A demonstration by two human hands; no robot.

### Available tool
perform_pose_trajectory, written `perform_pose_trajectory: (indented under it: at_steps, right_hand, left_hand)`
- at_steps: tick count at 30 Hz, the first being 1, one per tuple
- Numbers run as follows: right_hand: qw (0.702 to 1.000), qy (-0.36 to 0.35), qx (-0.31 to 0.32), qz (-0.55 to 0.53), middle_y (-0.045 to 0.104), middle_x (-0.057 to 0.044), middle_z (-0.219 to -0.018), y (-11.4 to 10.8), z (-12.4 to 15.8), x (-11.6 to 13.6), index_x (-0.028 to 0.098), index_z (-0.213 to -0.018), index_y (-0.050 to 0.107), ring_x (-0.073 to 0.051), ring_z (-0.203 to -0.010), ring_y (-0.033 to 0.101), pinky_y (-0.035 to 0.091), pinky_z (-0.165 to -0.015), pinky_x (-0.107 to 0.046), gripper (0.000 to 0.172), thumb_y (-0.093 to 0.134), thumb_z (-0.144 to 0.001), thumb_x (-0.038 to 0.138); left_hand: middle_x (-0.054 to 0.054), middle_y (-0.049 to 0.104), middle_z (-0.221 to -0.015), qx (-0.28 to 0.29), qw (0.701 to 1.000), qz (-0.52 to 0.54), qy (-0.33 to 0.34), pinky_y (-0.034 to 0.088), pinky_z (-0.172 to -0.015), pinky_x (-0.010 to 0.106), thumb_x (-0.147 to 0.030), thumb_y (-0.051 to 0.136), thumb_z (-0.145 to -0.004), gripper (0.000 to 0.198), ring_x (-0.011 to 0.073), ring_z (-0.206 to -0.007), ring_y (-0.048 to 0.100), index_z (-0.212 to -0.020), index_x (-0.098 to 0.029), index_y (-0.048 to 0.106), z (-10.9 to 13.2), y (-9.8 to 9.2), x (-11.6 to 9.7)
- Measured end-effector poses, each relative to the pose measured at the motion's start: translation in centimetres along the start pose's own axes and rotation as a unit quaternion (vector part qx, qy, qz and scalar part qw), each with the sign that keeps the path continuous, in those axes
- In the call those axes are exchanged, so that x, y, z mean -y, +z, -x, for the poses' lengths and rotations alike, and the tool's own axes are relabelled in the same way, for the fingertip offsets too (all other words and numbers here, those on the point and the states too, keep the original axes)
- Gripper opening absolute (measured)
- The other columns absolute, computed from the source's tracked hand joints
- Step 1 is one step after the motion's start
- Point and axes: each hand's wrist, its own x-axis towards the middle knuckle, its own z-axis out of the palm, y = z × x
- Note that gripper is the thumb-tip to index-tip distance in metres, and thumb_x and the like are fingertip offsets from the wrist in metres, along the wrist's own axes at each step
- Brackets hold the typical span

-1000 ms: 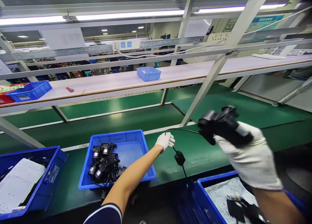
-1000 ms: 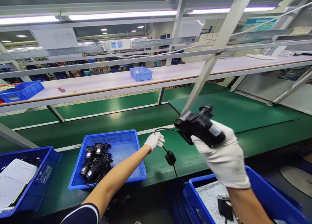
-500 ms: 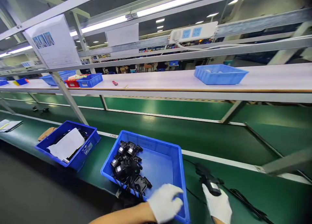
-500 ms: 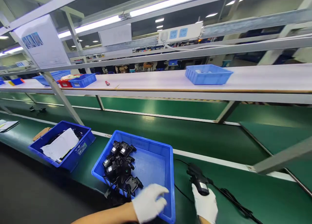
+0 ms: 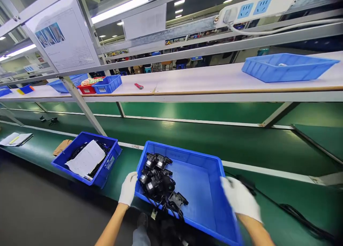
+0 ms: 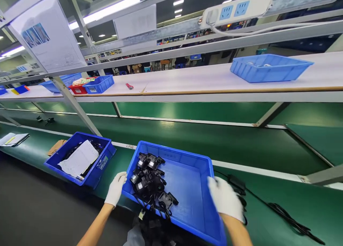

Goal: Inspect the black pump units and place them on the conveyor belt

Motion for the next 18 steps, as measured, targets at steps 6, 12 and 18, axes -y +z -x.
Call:
perform_pose_trajectory:
  at_steps: [6, 12, 18]
  right_hand:
    - [0.967, -0.024, 0.246, -0.064, 0.074, -0.008, -0.117, 13.8, 6.1, 13.9, 0.016, -0.122, 0.069, -0.022, -0.098, 0.073, 0.061, -0.089, -0.044, 0.038, 0.069, -0.099, 0.047]
    - [0.98, 0.024, 0.168, -0.102, 0.068, -0.013, -0.13, 14.1, 9.3, 15.1, 0.018, -0.15, 0.048, -0.027, -0.106, 0.072, 0.059, -0.095, -0.049, 0.054, 0.059, -0.104, 0.045]
    - [0.986, -0.086, 0.051, -0.132, 0.049, -0.02, -0.154, 14.9, 16.7, 19.5, 0.021, -0.17, 0.003, -0.036, -0.137, 0.054, 0.045, -0.112, -0.049, 0.086, 0.05, -0.101, 0.045]
  left_hand:
    - [0.009, 0.077, -0.109, 0.104, 0.992, 0.069, -0.005, 0.052, -0.1, 0.037, -0.042, 0.066, -0.085, 0.03, 0.0242, -0.1, 0.069, -0.105, -0.022, 0.075, -0.7, 2.5, 1.3]
    - [0.009, 0.075, -0.104, 0.149, 0.976, 0.149, -0.053, 0.05, -0.102, 0.041, -0.047, 0.078, -0.079, 0.034, 0.0232, -0.095, 0.066, -0.098, -0.02, 0.075, -2.6, 0.8, 1.6]
    - [0.011, 0.075, -0.119, 0.252, 0.908, 0.29, -0.165, 0.056, -0.099, 0.039, -0.047, 0.09, -0.072, 0.066, 0.0224, -0.103, 0.072, -0.128, -0.023, 0.066, -2.6, 3.6, 0.2]
